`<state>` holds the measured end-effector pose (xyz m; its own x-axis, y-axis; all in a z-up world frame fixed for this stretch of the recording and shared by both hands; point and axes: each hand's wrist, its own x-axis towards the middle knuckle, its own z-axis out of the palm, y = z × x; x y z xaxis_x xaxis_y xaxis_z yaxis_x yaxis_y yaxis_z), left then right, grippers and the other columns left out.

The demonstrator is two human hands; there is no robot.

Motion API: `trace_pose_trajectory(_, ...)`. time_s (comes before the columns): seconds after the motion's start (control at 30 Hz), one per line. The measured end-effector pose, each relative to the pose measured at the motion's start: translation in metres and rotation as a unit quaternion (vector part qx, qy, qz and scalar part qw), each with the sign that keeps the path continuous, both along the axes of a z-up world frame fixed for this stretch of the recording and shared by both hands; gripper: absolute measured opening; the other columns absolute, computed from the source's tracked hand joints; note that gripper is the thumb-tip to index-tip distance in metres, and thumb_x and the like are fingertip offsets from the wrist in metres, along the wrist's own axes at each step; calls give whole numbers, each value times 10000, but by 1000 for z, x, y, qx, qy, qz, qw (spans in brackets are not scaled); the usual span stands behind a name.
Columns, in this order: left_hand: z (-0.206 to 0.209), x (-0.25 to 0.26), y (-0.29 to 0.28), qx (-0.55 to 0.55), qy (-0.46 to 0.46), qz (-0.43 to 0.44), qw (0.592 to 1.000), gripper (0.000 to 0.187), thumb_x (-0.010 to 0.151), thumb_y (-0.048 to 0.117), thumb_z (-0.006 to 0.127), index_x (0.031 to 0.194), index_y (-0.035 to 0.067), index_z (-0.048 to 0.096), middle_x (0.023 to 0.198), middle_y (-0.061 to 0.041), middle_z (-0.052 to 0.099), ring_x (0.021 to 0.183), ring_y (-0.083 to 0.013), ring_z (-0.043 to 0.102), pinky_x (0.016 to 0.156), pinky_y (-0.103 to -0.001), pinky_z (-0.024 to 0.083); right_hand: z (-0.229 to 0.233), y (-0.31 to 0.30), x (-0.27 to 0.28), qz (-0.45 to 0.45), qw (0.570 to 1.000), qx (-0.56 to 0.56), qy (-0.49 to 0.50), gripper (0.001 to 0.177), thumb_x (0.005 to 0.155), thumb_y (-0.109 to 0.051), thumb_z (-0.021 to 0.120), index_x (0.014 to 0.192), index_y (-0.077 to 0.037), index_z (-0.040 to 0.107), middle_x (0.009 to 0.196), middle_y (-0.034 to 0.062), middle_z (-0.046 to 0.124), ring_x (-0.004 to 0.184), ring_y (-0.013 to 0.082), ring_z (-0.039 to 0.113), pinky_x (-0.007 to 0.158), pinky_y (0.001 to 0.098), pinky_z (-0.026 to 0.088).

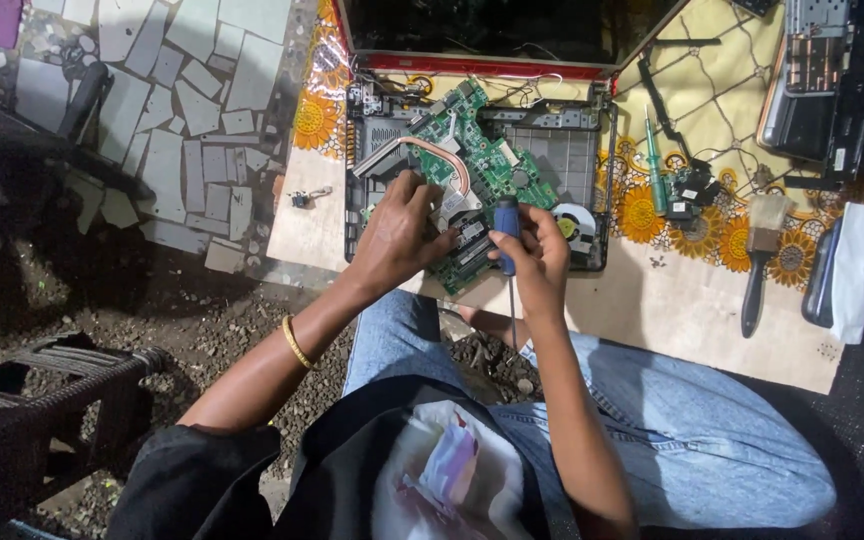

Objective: The person uses a screwdriver to remove a heatsink from a green motherboard. They then use a brush to clean the surface of the board and flip it over to clean the other side.

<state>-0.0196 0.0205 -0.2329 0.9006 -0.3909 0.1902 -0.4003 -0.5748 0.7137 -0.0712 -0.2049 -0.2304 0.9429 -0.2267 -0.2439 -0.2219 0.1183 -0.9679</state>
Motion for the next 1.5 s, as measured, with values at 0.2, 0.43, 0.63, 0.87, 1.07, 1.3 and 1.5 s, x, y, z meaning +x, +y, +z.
trace_pose_trajectory(0.2, 6, -6, 12, -25, -21, 19, 999, 494, 893, 266, 880, 1251, 18, 647, 1058, -154, 551, 937, -423, 635, 764, -536, 556, 13, 0, 2, 0, 1000, 24, 13, 503, 963, -149, 822, 1401, 15, 637, 1226, 256, 757, 1030, 285, 796, 776, 396, 696)
trace_pose_trajectory(0.43, 37, -17, 44, 31, -101, 42, 993, 461, 914, 243, 875, 1274, 42, 667, 1082, -146, 561, 968, -396, 637, 788, -505, 575, 6, -10, 3, -29, 995, 94, 33, 463, 997, -135, 744, 1410, 26, 612, 1192, 260, 783, 950, 280, 800, 740, 384, 680)
trace_pose_trajectory(0.63, 74, -48, 28, 53, -85, 20, 995, 379, 907, 158, 863, 1214, 5, 702, 1100, -174, 595, 989, -370, 658, 769, -448, 619, 5, -14, -1, -60, 991, 110, 39, 448, 944, -179, 743, 1363, -33, 685, 999, 104, 710, 687, 141, 665, 516, 253, 499)
trace_pose_trajectory(0.87, 63, -79, -17, 83, -101, -102, 986, 352, 844, 183, 882, 1123, 26, 735, 1109, -156, 621, 969, -331, 685, 704, -392, 649, -15, -44, -35, -15, 996, 77, 34, 341, 924, -216, 874, 1174, 4, 797, 785, 115, 669, 510, 128, 610, 378, 235, 432)
trace_pose_trajectory(1.07, 62, -75, -41, 111, -79, -208, 969, 272, 866, 100, 808, 1107, -6, 742, 1108, -164, 598, 991, -301, 632, 725, -367, 617, 10, -60, -56, -43, 997, 40, 42, 290, 880, -106, 913, 1105, 13, 774, 705, 105, 639, 513, 127, 559, 429, 245, 404)
trace_pose_trajectory(1.3, 63, -63, -66, 136, -119, -268, 946, 224, 935, 111, 731, 1137, 18, 759, 1077, -147, 580, 917, -248, 587, 712, -323, 580, -3, -80, -81, -96, 991, 74, 48, 250, 902, -103, 894, 1076, -32, 729, 775, 118, 687, 537, 189, 672, 435, 258, 435)
trace_pose_trajectory(1.5, 77, -55, -79, 103, -100, -272, 951, 292, 971, 136, 748, 1225, -8, 750, 1112, -176, 631, 922, -267, 653, 718, -353, 630, -19, -92, -95, -178, 979, 91, 27, 220, 938, -64, 880, 1036, -54, 683, 742, 54, 579, 460, 139, 532, 418, 269, 357)
